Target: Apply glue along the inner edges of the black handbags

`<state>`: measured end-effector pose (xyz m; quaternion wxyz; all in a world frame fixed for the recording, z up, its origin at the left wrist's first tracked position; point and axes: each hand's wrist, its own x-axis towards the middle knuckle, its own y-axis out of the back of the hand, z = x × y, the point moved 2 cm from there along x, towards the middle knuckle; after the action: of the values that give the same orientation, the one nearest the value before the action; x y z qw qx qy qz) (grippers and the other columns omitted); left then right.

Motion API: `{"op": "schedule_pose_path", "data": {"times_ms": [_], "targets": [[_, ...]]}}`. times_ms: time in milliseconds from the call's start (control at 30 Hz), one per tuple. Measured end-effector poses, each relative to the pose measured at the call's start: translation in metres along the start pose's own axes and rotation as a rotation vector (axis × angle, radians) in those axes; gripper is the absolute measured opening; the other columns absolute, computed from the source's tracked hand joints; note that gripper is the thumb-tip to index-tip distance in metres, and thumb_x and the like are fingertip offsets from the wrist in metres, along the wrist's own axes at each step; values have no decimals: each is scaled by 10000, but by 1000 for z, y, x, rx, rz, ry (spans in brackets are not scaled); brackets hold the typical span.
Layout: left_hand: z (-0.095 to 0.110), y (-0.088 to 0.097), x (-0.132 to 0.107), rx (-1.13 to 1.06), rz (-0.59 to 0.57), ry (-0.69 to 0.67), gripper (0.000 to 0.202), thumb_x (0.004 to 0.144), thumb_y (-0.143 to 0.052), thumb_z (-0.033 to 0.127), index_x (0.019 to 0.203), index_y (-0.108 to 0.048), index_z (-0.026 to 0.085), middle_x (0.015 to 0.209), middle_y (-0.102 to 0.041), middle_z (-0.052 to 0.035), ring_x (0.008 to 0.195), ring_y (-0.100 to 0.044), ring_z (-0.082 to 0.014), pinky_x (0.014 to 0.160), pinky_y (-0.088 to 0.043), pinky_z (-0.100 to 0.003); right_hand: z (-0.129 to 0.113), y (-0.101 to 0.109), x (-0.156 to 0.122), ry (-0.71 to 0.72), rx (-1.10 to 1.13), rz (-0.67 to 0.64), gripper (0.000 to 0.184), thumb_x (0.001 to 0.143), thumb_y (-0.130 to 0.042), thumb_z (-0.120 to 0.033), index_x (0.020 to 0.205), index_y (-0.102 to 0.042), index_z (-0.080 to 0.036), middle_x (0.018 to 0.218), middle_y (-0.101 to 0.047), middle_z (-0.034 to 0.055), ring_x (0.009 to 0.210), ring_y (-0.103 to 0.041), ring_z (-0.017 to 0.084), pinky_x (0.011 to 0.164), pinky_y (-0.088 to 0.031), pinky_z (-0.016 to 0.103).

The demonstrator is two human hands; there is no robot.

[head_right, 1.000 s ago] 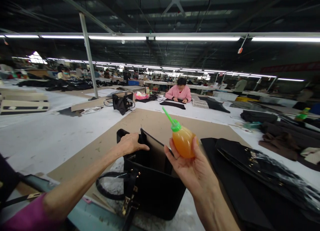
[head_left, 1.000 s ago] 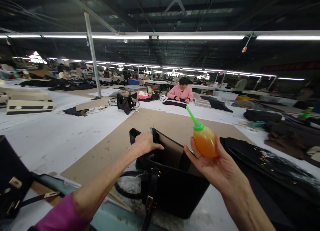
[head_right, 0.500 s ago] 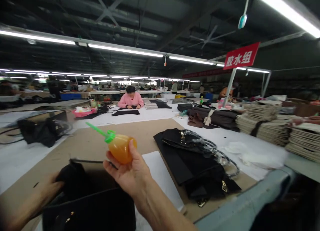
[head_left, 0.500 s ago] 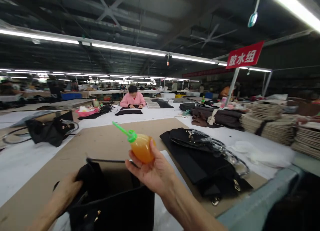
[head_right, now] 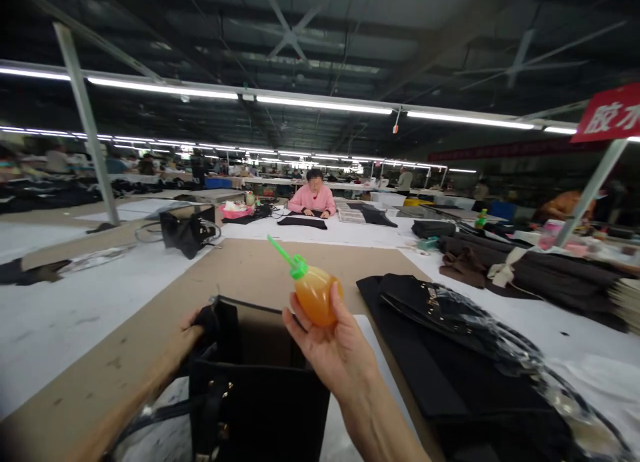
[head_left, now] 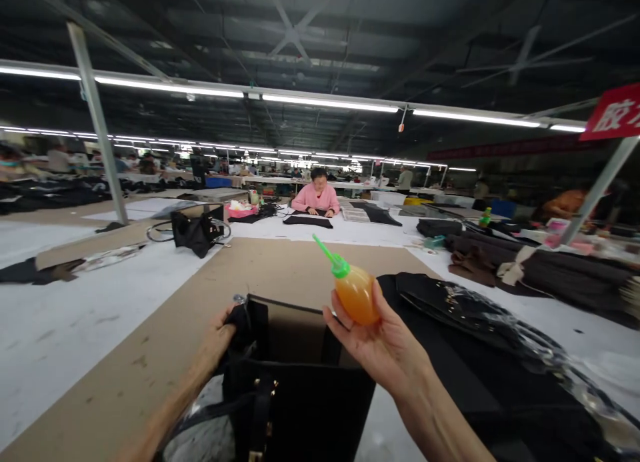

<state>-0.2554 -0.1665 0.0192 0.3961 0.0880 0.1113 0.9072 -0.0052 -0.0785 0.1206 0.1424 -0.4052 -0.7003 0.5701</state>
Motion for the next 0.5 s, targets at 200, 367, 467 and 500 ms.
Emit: {"op": "schedule_pose_path", "data": {"times_ms": [200, 367, 467, 500], "targets": [[-5, 4, 0, -101, -11, -133, 304, 767, -468, 362, 983, -590, 186, 972, -670, -17, 1017, -587, -221, 905, -446, -297, 2, -3, 0, 35, -29, 41, 156, 932, -539, -280, 991, -638, -175, 1062, -624, 115, 941, -614, 282, 822, -495, 524], [4, 1, -6, 89, -37, -199, 332, 768, -530, 486, 895, -555, 180, 830, -655, -30, 834, -610, -231, 768, -475, -325, 3, -4, -1, 77, -94, 72, 175, 947, -504, -266, 1077, -601, -200, 1124, -597, 111, 939, -615, 280, 795, -513, 524], [8, -1, -6, 326, 2, -116, 357, 672, -648, 432, 902, -520, 192, 800, -646, -27, 791, -607, -230, 703, -453, -308, 4, -4, -1, 102, -116, 96, 193, 963, -467, -258, 1100, -595, -216, 1145, -590, 112, 935, -619, 288, 765, -527, 535], [9, -2, -5, 394, 9, -99, 348, 661, -656, 398, 903, -515, 192, 797, -645, -28, 783, -608, -228, 688, -443, -300, 4, -5, -1, 107, -123, 104, 209, 968, -452, -260, 1123, -587, -220, 1152, -588, 115, 932, -621, 290, 753, -532, 537]]}}
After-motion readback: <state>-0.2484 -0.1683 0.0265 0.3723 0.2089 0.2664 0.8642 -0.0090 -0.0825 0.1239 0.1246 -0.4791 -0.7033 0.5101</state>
